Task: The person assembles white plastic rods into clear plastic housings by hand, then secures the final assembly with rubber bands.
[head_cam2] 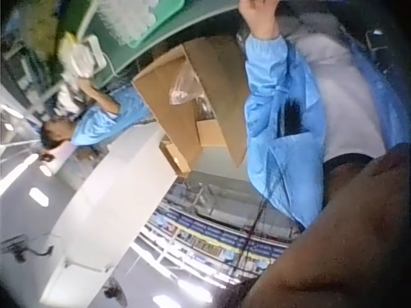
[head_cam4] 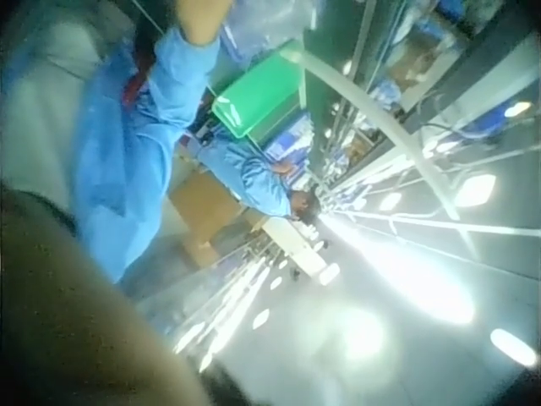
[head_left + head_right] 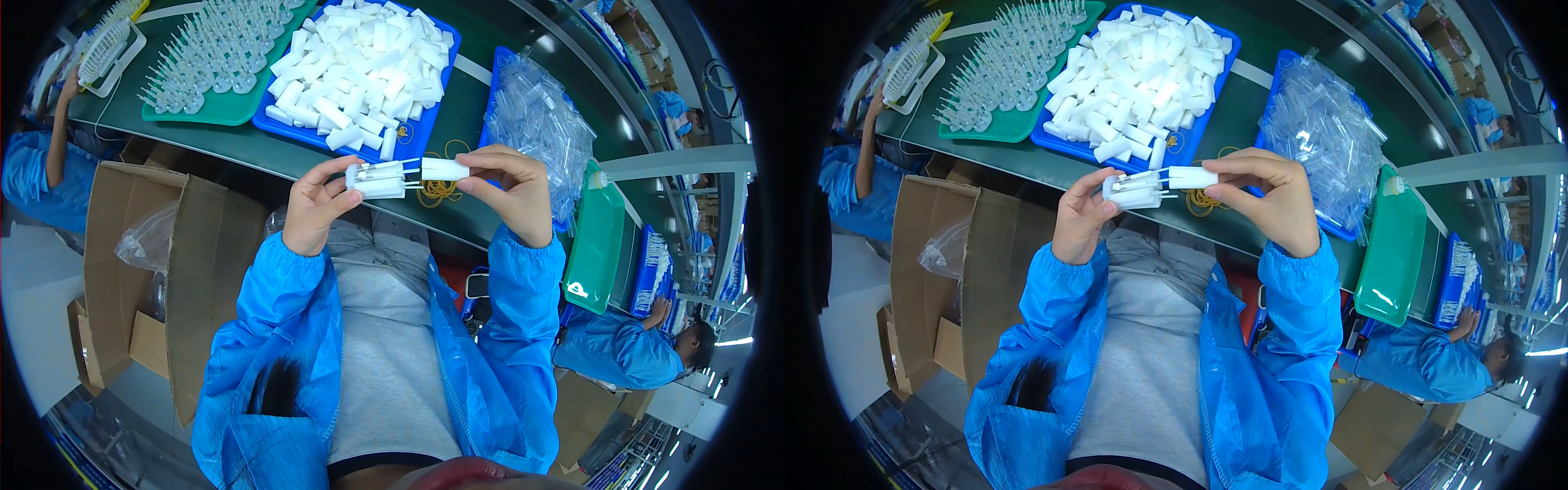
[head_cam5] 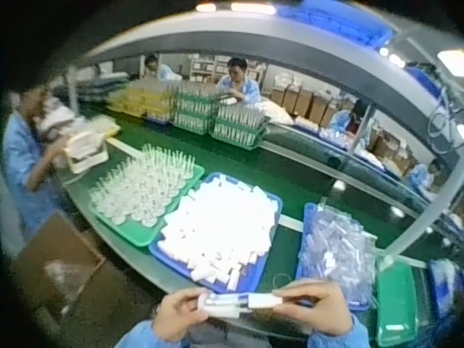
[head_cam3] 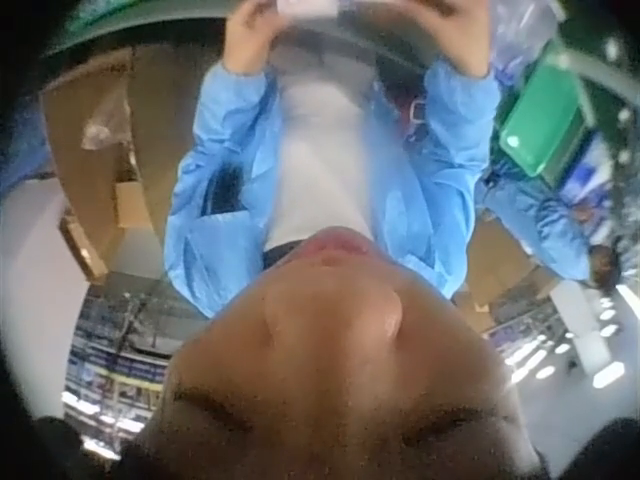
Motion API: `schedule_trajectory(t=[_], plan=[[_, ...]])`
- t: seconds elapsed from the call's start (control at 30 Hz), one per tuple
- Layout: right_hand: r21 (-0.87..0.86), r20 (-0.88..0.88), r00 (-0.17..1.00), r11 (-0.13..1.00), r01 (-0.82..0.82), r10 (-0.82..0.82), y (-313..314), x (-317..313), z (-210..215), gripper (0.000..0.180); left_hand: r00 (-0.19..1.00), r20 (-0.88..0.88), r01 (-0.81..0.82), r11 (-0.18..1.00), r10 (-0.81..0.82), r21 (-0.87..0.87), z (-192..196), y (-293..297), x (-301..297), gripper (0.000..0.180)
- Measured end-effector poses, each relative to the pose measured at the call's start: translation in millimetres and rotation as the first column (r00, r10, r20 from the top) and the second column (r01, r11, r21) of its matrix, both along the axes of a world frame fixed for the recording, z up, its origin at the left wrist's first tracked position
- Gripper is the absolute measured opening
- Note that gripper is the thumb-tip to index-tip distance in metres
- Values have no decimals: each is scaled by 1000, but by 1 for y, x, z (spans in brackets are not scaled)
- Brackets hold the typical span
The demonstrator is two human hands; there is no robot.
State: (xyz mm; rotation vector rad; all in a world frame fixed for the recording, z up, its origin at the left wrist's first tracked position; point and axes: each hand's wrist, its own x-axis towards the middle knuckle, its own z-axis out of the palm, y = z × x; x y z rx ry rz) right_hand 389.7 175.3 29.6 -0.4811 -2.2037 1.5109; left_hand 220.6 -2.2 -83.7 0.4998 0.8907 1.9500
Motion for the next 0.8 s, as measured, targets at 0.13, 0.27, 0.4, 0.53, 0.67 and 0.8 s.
schedule_trajectory(t=[0.13, 0.27, 0.4, 0.53, 0.67, 0.8], plan=[[12, 23, 1000, 1000, 20, -20, -5, -3, 1, 24, 1000, 16, 20, 1000, -20, -20, 2, 0, 2, 46], [152, 57, 998, 988, -37, 29, -10, -5, 2, 22, 996, -83, 37, 999, -37, 3, 2, 0, 5, 45], [419, 25, 996, 904, -88, 85, -12, -9, 4, 21, 993, -109, 40, 999, -38, 12, 2, 1, 5, 46], [439, 15, 982, 881, -177, 190, -16, -18, -9, 20, 988, -113, 111, 993, -106, 43, 6, 2, 13, 47], [343, -3, 982, 922, -178, 190, -21, -21, -14, 17, 985, -91, 148, 988, -143, 51, 2, 4, 13, 48], [206, -64, 962, 946, -249, 267, -5, -22, -18, 16, 977, 90, 189, 980, -195, 68, 14, 9, 16, 48]])
